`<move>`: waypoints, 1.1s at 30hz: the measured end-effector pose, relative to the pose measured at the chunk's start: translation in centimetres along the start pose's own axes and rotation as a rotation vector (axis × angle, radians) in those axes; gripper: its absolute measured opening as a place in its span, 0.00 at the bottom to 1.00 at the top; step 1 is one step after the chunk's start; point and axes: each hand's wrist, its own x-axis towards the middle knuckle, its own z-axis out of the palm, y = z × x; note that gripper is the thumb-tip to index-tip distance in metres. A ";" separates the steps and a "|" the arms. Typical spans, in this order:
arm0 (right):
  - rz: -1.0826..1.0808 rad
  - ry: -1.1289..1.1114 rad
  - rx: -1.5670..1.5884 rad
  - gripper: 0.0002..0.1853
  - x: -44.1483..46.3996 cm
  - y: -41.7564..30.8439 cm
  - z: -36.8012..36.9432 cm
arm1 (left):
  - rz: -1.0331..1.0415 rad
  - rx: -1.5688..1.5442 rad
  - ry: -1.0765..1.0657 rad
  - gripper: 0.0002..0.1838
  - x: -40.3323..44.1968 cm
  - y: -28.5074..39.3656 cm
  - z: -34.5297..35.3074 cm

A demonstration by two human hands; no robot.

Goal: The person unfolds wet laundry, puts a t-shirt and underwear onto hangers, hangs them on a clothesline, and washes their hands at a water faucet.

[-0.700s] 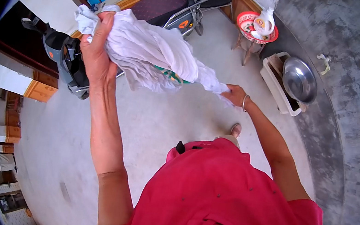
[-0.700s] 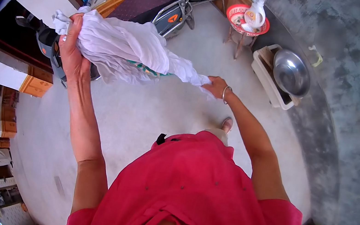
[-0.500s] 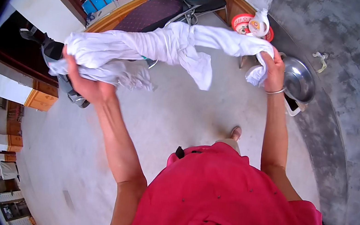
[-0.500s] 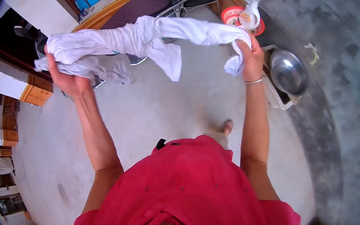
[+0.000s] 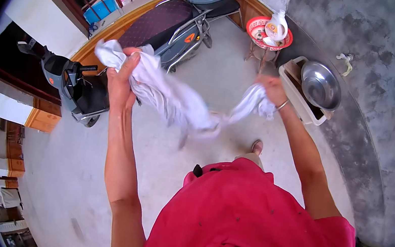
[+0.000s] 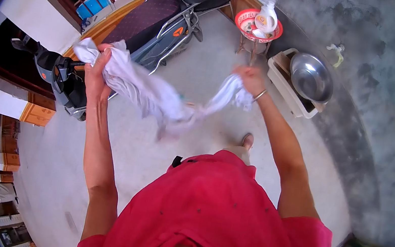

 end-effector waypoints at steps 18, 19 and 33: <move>-0.018 -0.422 -0.276 0.27 -0.9 -13.7 8.7 | -0.195 0.445 -0.337 0.11 -1.5 -4.7 11.0; -0.009 -0.391 -0.292 0.28 -1.4 -14.3 8.2 | -0.221 0.439 -0.343 0.11 -1.7 -4.6 11.1; 0.047 -0.237 -0.240 0.28 -1.3 -23.4 3.2 | -0.481 0.201 -0.526 0.28 -3.2 -13.2 6.2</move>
